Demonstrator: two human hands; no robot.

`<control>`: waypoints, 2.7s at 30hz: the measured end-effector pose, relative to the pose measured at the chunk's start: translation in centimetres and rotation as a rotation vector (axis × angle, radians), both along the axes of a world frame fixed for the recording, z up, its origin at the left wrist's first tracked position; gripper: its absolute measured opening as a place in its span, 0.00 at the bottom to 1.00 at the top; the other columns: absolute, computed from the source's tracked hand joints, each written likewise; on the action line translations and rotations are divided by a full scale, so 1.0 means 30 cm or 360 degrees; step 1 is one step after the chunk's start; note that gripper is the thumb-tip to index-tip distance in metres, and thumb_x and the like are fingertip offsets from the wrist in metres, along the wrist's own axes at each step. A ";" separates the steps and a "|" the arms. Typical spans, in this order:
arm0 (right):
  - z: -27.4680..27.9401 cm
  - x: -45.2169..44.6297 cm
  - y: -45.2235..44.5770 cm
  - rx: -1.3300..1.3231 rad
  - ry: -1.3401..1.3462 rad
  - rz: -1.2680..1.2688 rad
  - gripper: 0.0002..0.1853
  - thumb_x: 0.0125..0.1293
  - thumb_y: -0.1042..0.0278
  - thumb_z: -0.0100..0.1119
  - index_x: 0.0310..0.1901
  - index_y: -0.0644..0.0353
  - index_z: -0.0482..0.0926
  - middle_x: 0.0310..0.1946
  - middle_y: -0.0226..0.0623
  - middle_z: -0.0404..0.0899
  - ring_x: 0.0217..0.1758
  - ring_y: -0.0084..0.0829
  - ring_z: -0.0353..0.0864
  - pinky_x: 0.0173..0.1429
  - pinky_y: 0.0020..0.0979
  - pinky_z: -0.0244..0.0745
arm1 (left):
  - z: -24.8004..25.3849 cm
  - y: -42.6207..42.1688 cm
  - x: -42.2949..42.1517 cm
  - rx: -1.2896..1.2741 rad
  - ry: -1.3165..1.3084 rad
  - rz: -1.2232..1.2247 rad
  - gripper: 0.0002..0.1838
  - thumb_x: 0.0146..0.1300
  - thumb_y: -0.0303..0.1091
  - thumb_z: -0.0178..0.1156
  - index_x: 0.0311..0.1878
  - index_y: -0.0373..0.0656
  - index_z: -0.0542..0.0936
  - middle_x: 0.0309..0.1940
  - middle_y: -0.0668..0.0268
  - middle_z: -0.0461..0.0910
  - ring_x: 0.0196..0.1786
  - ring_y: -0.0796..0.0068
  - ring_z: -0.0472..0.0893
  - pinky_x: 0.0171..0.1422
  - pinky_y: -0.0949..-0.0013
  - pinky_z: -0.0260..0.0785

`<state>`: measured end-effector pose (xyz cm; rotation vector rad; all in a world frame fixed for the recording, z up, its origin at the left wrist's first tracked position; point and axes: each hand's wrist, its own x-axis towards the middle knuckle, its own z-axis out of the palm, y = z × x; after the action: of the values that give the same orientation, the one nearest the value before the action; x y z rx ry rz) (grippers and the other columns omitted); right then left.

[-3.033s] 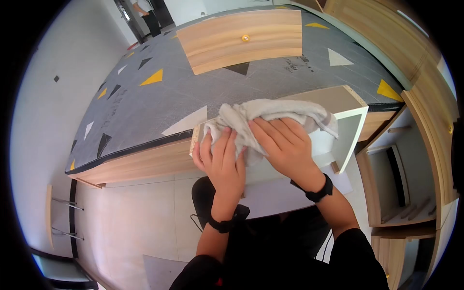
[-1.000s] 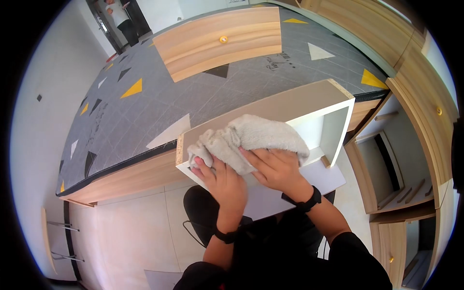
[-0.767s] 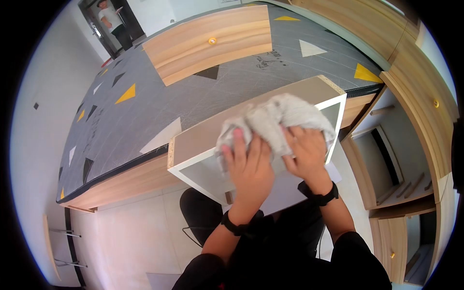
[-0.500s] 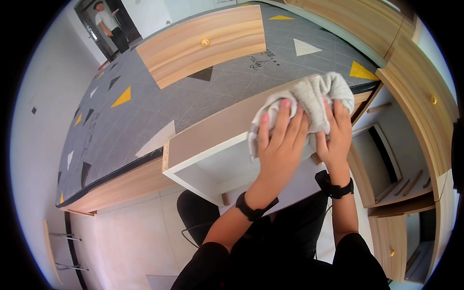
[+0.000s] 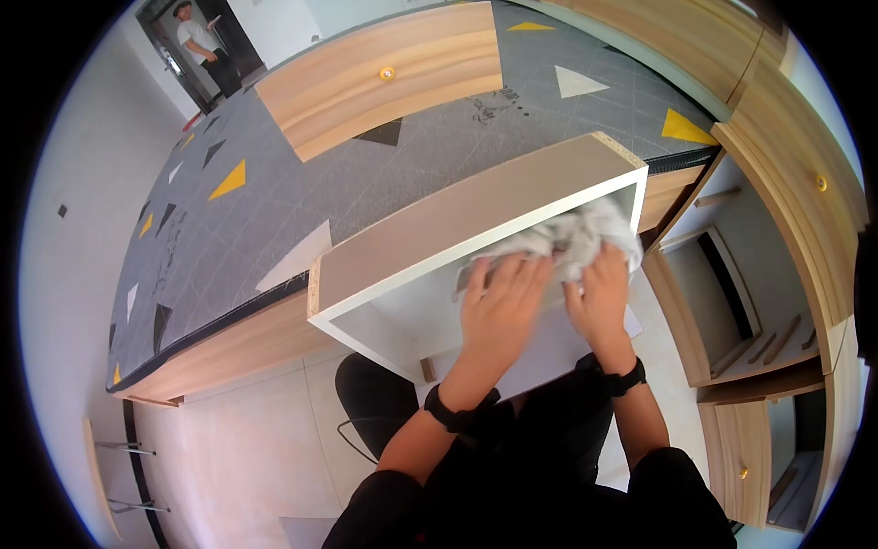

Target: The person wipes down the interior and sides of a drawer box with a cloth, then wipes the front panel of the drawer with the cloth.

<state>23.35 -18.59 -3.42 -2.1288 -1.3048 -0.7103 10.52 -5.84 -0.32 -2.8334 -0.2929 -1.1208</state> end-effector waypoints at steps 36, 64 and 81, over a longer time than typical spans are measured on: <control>-0.154 -0.232 0.027 -0.0478 0.0287 0.0269 0.19 0.40 0.63 0.75 0.34 0.56 0.78 0.38 0.36 0.74 0.45 0.41 0.76 0.48 0.42 0.72 | -0.245 0.049 -0.345 -0.1054 0.0767 0.0063 0.20 0.58 0.34 0.61 0.55 0.47 0.80 0.47 0.58 0.71 0.50 0.55 0.77 0.48 0.55 0.75; -0.150 -0.013 -0.088 -0.0229 0.0380 -0.0188 0.34 0.49 0.79 0.66 0.63 0.62 0.72 0.70 0.42 0.67 0.72 0.44 0.66 0.73 0.41 0.64 | -0.310 -0.077 0.062 -0.0483 0.0464 -0.0291 0.26 0.58 0.30 0.60 0.61 0.36 0.75 0.65 0.57 0.74 0.52 0.55 0.74 0.51 0.60 0.77; -0.187 -0.041 -0.079 -0.0304 0.0413 -0.0046 0.31 0.50 0.79 0.62 0.61 0.59 0.76 0.63 0.41 0.75 0.70 0.42 0.69 0.73 0.43 0.64 | -0.290 -0.030 -0.052 -0.1080 0.0724 -0.0245 0.28 0.55 0.26 0.58 0.63 0.47 0.76 0.68 0.65 0.72 0.43 0.53 0.84 0.48 0.57 0.79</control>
<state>22.13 -20.97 -9.02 -2.3039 -1.2435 -0.3159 8.95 -6.73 -9.03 -3.6422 -0.4996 -0.3910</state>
